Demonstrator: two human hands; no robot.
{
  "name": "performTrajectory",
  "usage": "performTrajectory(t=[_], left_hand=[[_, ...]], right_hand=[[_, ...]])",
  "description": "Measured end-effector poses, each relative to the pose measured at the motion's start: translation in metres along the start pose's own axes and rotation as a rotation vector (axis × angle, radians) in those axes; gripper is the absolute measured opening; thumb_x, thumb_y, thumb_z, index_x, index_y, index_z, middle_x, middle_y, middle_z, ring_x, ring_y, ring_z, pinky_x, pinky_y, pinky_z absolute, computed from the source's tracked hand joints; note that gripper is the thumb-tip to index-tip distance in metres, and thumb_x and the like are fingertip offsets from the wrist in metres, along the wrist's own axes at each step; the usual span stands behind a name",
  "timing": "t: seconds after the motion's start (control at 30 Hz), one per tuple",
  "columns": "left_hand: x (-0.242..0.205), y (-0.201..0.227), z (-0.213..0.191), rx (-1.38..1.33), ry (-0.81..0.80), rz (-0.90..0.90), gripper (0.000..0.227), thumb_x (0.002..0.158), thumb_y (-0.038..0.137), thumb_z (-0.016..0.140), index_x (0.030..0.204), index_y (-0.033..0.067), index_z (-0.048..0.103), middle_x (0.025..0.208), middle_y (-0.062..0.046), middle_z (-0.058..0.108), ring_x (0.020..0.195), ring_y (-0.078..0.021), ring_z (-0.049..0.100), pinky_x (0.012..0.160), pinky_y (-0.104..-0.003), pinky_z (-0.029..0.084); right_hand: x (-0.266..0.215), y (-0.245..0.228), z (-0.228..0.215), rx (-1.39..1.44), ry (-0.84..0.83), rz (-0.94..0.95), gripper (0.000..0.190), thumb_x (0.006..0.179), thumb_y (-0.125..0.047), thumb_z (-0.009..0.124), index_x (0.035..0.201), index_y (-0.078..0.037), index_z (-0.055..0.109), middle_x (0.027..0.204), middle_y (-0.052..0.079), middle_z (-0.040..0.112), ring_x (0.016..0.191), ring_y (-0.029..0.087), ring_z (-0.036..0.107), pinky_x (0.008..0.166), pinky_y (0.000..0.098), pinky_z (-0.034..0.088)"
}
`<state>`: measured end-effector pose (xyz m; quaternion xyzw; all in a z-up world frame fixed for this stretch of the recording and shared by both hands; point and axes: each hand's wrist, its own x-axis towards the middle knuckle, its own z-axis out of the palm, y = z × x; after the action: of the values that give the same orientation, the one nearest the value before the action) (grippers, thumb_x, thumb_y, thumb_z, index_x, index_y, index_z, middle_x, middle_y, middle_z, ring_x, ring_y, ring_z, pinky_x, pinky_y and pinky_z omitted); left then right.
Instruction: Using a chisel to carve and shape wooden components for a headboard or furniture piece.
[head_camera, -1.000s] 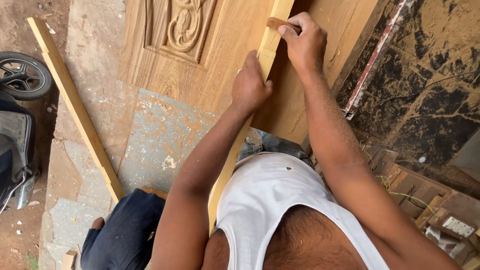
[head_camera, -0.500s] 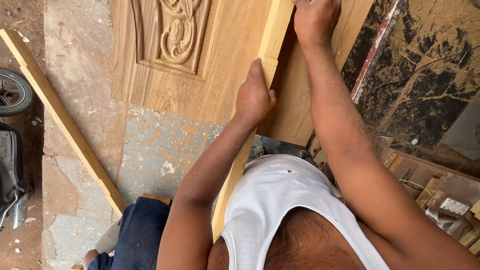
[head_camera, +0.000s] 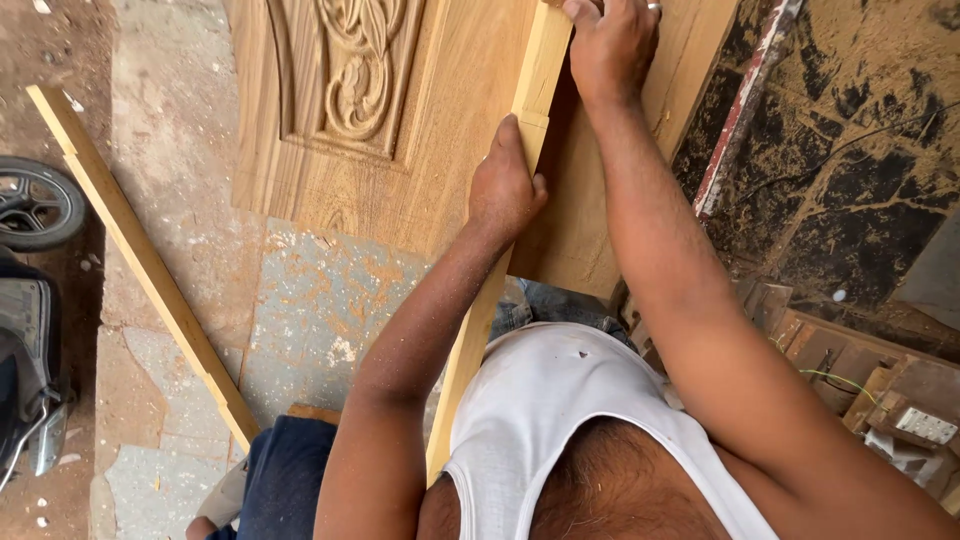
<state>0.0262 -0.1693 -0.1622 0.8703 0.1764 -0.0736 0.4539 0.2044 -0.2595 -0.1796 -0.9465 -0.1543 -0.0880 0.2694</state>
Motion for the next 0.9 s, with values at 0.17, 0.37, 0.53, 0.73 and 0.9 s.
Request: performTrajectory(t=[0.17, 0.37, 0.53, 0.73, 0.9], left_hand=[[0.011, -0.007, 0.009, 0.055, -0.005, -0.001, 0.086, 0.078, 0.009, 0.073, 0.147, -0.0055, 0.023, 0.129, -0.035, 0.055, 0.104, -0.0489, 0.065, 0.090, -0.053, 0.054], [-0.006, -0.026, 0.024, 0.092, 0.054, 0.059, 0.085, 0.079, 0.012, 0.076, 0.145, -0.0047, 0.025, 0.122, -0.032, 0.058, 0.104, -0.0472, 0.064, 0.090, -0.052, 0.053], [-0.084, -0.029, 0.042, 0.041, 0.075, 0.067, 0.088, 0.078, 0.013, 0.077, 0.150, -0.0013, 0.028, 0.124, -0.034, 0.061, 0.110, -0.0515, 0.062, 0.095, -0.054, 0.051], [-0.124, 0.018, 0.050, 0.121, 0.000, -0.127, 0.092, 0.082, 0.034, 0.082, 0.148, -0.0014, 0.030, 0.126, -0.033, 0.061, 0.110, -0.0464, 0.066, 0.097, -0.051, 0.053], [0.055, 0.071, 0.074, 0.385, 0.383, 0.150, 0.088, 0.088, 0.046, 0.084, 0.146, 0.0018, 0.035, 0.131, -0.027, 0.060, 0.112, -0.0452, 0.062, 0.090, -0.051, 0.052]], right_hand=[[0.034, 0.003, -0.014, 0.056, 0.039, -0.001, 0.021, 0.090, -0.021, 0.082, 0.100, -0.005, 0.073, 0.098, 0.011, 0.076, 0.095, 0.032, 0.067, 0.081, 0.0488, 0.052], [0.004, 0.047, -0.048, 0.545, -0.109, 0.329, 0.016, 0.093, -0.023, 0.077, 0.098, -0.010, 0.069, 0.093, 0.002, 0.079, 0.083, 0.012, 0.079, 0.074, 0.0276, 0.066], [-0.067, 0.101, -0.140, 0.470, -0.247, 0.418, 0.015, 0.095, -0.019, 0.075, 0.102, -0.007, 0.069, 0.098, 0.002, 0.075, 0.085, 0.011, 0.071, 0.074, 0.0291, 0.058], [-0.103, 0.258, -0.192, 0.485, -0.248, 0.363, 0.022, 0.094, -0.018, 0.079, 0.108, -0.004, 0.071, 0.096, 0.004, 0.073, 0.085, 0.013, 0.066, 0.075, 0.0311, 0.054], [-0.082, 0.317, -0.230, 0.443, -0.276, 0.338, 0.024, 0.092, -0.021, 0.082, 0.106, -0.004, 0.073, 0.093, 0.004, 0.073, 0.083, 0.012, 0.066, 0.073, 0.0311, 0.054]])
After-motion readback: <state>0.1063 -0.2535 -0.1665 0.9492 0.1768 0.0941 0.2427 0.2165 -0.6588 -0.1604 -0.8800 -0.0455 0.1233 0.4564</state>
